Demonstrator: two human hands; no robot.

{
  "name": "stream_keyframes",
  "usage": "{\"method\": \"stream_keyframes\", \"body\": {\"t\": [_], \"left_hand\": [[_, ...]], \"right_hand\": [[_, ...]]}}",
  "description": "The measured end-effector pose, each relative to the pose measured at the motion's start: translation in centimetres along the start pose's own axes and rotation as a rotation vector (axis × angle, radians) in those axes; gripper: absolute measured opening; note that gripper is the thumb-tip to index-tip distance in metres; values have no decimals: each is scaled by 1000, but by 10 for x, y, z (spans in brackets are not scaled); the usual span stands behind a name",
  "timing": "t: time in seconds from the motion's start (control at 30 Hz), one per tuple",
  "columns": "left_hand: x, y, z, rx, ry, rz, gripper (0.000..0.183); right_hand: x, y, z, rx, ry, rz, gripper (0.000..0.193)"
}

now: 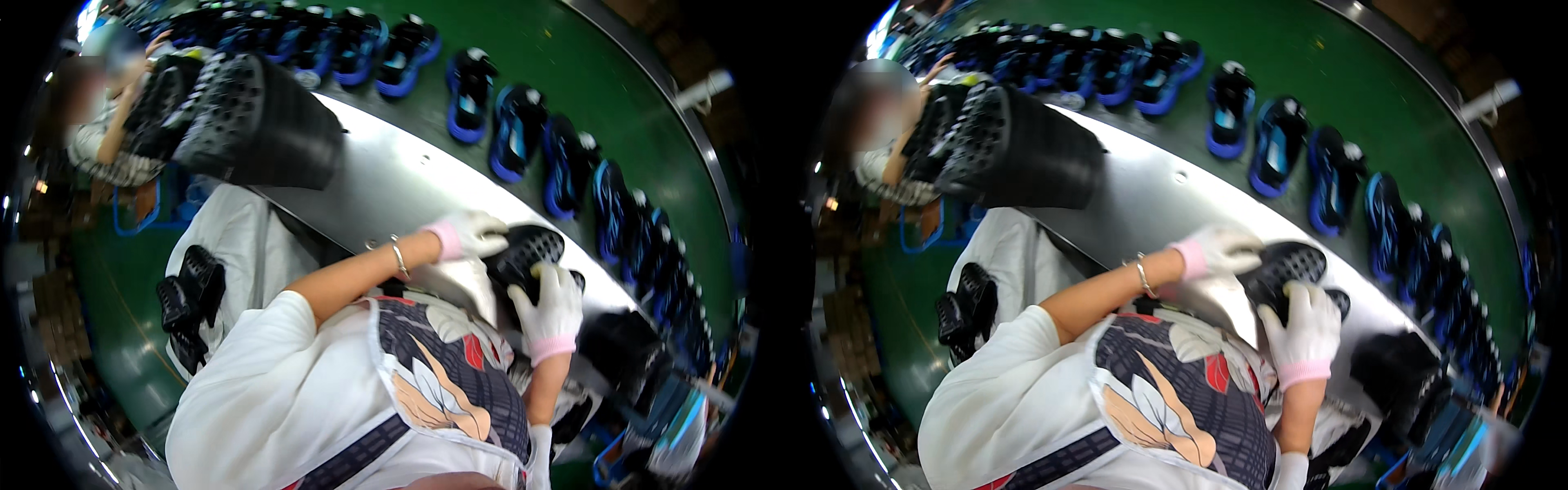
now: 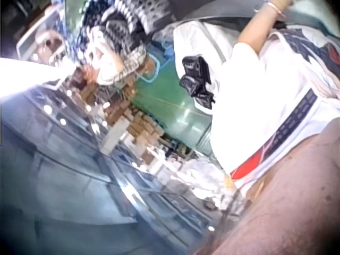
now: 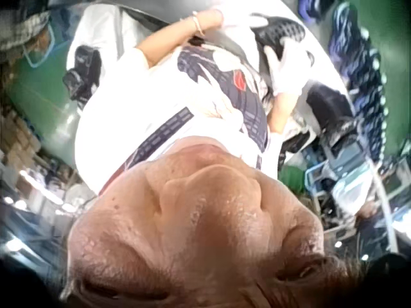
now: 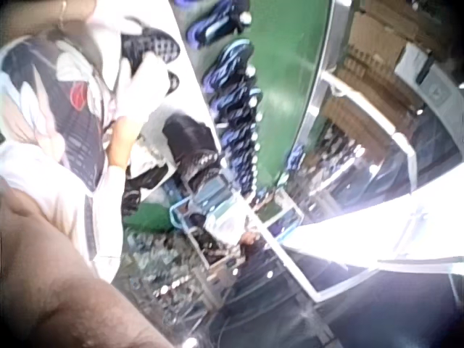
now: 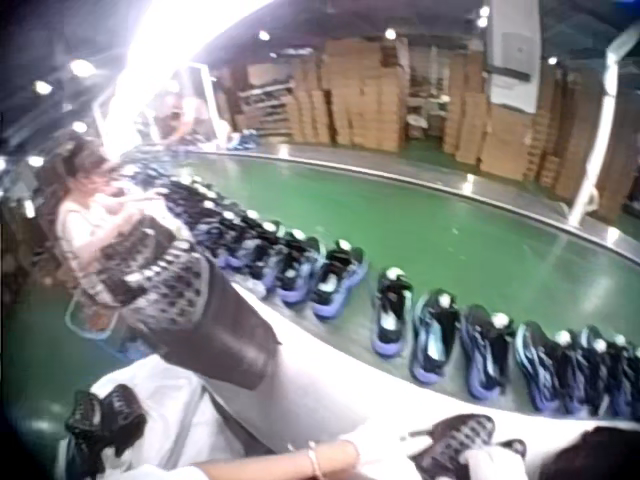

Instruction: The person repeatedly picks up black plastic shoe trees from a stack and inserts them into black and blue sneakers on a conveyor belt. They handle the shoes one at a time, placing each shoe tree inside the shoe before moving to the next pair.

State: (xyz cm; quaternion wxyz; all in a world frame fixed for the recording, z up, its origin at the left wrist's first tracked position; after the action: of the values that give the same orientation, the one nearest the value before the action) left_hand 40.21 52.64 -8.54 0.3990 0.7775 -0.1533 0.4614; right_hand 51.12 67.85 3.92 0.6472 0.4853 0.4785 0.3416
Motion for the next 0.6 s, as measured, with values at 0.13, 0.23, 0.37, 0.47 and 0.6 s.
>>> {"method": "stream_keyframes", "body": {"t": [0.13, 0.23, 0.37, 0.47, 0.6], "left_hand": [[9, 10, 5, -29, 84, 27, 36], [9, 8, 2, -45, 109, 62, 39], [23, 17, -5, 17, 145, 74, 48], [42, 37, -12, 68, 223, 167, 55], [61, 44, -25, 49, 267, 483, 62]], "right_hand": [[1, -4, 1, 4, 44, -34, 32], [6, -2, 1, -28, 45, -9, 32], [10, 17, 13, -43, 22, -83, 33], [6, 42, 24, 43, 134, -242, 29], [0, 52, 23, -23, 108, -318, 30]]}}
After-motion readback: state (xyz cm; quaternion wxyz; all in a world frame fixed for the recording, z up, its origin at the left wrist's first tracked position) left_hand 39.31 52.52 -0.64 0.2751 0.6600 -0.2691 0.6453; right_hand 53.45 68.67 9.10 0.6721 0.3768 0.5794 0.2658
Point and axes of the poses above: each hand's wrist, its own z-axis away from the middle knuckle, its own y-axis out of the back of the hand, x = y × z, the point moved 2 cm from there along -z, towards the middle knuckle, and after that the axes turned 15 degrees about -y, right-handed, at the moved point
